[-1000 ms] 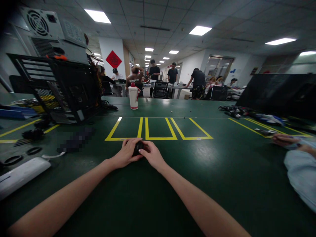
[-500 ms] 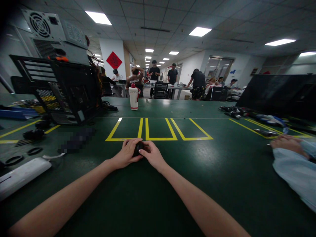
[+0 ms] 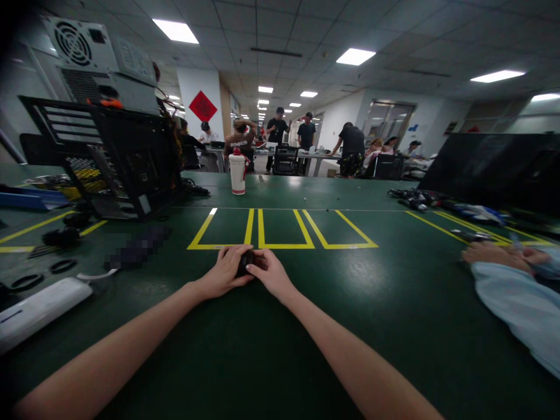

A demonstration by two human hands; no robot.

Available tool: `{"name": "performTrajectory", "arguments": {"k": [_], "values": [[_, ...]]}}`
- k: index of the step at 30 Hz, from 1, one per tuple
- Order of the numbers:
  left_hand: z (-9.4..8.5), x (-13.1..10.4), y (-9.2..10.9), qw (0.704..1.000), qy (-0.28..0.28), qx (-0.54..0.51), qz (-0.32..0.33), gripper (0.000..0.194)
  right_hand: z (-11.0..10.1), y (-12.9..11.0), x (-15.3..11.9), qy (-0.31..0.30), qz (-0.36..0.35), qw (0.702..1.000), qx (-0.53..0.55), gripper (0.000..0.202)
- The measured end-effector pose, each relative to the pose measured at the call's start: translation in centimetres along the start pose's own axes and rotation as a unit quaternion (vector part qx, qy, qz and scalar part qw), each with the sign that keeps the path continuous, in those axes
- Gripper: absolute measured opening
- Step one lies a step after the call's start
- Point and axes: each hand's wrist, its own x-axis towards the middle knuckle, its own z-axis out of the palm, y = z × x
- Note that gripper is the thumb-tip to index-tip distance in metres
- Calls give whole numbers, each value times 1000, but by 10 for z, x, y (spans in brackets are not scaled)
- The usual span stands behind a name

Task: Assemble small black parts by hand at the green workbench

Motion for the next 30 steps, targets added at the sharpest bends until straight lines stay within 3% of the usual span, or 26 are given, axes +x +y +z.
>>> {"name": "performTrajectory", "arguments": {"k": [9,17,23,30], "values": [[0,0,0,1000,2,-3,4,59,2,1,1,33,-9,999,-9,25],[-1,0,0,1000,-3,1,-2,56,2,-4,-3,-10,-14,1000,15,29],[-1,0,1,1000,-8,-6,-3,58,2,-4,-3,22,-17,1000,-13,24],[-2,0,0,1000,-4,-2,-3,58,0,1,0,-13,-5,1000,13,31]]}}
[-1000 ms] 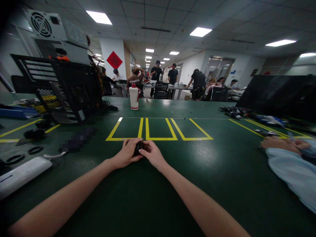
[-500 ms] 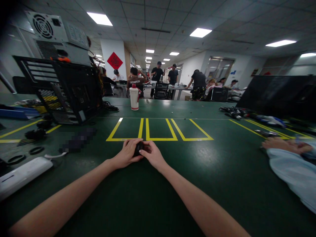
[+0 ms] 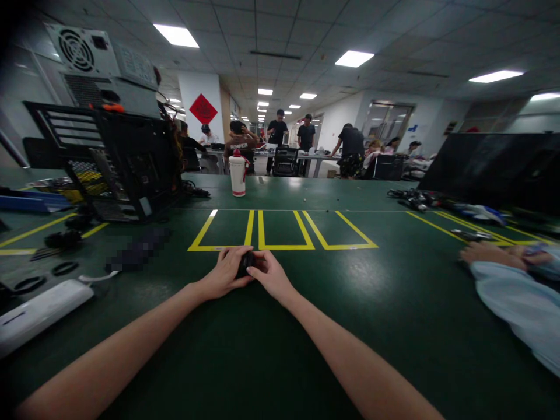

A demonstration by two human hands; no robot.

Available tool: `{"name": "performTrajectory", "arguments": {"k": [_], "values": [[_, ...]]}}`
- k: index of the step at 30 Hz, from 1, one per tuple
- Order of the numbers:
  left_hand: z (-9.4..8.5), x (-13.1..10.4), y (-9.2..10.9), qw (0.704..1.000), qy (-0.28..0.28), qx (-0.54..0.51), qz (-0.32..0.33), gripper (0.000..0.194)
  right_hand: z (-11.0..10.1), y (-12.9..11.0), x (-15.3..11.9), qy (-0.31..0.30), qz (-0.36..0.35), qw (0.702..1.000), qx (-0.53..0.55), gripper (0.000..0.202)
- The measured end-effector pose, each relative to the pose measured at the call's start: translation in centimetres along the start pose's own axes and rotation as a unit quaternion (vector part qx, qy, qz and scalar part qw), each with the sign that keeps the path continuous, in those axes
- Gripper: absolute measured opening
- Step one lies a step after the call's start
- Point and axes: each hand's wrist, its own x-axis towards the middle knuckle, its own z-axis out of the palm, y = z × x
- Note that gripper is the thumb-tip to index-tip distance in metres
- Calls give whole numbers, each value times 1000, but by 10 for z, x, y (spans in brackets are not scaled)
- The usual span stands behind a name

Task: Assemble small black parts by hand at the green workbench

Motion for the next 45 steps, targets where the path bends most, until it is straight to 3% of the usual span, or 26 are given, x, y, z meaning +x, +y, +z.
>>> {"name": "performTrajectory", "arguments": {"k": [7,12,16,37,41,45], "values": [[1,0,-1,1000,0,-4,3,60,1,1,1,33,-17,999,-10,23],[0,1,0,1000,0,-3,5,59,-2,3,2,18,8,999,-26,31],[-1,1,1,1000,-4,-1,1,55,-1,0,-1,2,-13,1000,-9,33],[3,2,-2,1000,2,-11,-3,57,2,-1,-1,40,-10,999,-18,26],[1,2,-1,1000,1,-13,-5,57,1,0,0,25,2,1000,-11,33],[0,2,0,1000,-6,-13,-6,54,4,-3,-4,8,-11,1000,12,27]]}}
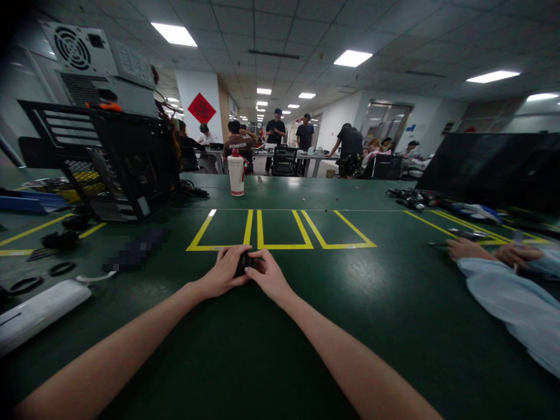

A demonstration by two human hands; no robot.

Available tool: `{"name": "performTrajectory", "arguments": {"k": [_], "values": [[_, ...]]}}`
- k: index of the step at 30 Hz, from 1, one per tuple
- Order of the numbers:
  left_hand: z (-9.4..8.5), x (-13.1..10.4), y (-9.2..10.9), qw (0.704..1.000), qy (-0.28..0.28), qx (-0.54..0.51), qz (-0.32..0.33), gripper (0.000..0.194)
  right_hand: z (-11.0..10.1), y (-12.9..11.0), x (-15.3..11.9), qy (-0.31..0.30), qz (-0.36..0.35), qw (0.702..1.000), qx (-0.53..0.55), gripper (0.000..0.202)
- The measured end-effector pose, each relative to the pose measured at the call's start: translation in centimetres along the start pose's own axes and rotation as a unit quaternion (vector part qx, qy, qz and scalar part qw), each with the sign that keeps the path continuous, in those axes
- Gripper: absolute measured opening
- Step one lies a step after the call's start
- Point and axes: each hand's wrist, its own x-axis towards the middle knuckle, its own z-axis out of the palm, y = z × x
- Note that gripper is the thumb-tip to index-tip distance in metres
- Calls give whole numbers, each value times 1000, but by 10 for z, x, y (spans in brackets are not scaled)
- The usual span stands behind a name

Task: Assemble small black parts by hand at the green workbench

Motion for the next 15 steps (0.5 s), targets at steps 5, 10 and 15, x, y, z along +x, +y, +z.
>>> {"name": "performTrajectory", "arguments": {"k": [5,10,15], "values": [[0,0,0,1000,0,-1,0,56,0,0,1,29,-6,999,-15,27],[2,0,-1,1000,7,1,3,56,-3,5,4,10,17,1000,-15,36],[3,0,-2,1000,13,7,4,56,-1,3,2,7,-6,1000,12,27]]}}
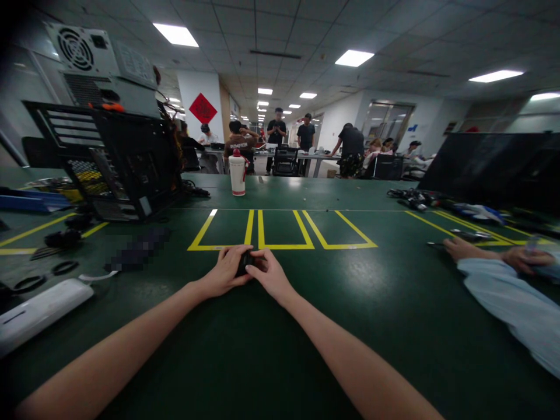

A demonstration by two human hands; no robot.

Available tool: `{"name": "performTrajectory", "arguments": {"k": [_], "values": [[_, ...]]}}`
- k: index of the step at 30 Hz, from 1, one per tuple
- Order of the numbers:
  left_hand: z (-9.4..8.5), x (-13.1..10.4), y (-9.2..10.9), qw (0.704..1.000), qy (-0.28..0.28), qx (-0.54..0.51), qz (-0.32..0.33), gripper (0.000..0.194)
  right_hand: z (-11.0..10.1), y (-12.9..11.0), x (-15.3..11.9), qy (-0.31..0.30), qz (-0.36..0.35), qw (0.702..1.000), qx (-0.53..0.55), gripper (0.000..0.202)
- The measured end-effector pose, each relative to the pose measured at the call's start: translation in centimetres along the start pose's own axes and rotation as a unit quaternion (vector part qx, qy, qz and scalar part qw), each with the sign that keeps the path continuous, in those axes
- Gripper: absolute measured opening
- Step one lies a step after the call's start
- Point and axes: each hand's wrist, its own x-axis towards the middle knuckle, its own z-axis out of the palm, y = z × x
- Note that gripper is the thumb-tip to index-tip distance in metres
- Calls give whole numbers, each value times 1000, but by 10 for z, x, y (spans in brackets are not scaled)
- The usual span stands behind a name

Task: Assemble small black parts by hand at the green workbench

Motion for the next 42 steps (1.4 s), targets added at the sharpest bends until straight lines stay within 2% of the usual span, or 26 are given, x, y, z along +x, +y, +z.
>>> {"name": "performTrajectory", "arguments": {"k": [2,5,9,12,16,20,26,31,35,42], "values": [[-1,0,0,1000,-4,-1,0,56,1,0,0,12,-7,1000,-9,24],[-2,0,2,1000,-8,-3,0,56,-1,0,1,24,-2,999,-27,30],[-4,-1,3,1000,-10,-3,-1,57,-2,1,2,5,22,999,-34,36],[-4,-1,4,1000,-10,-4,-2,55,-1,-2,1,-7,17,1000,-18,33],[-4,0,3,1000,-9,-3,-1,55,2,-4,-1,14,0,1000,-17,24],[-3,0,2,1000,-9,-3,0,56,0,-3,1,28,11,999,-30,34],[-4,0,3,1000,-9,-4,-3,56,-3,0,2,-11,25,1000,-10,34],[-3,0,3,1000,-7,-1,0,57,0,1,4,21,2,1000,-19,24],[-2,1,2,1000,-5,-3,1,58,-2,1,5,32,19,999,-26,30],[-3,0,2,1000,-11,-5,-1,54,-3,-3,2,-17,23,1000,12,32]]}}
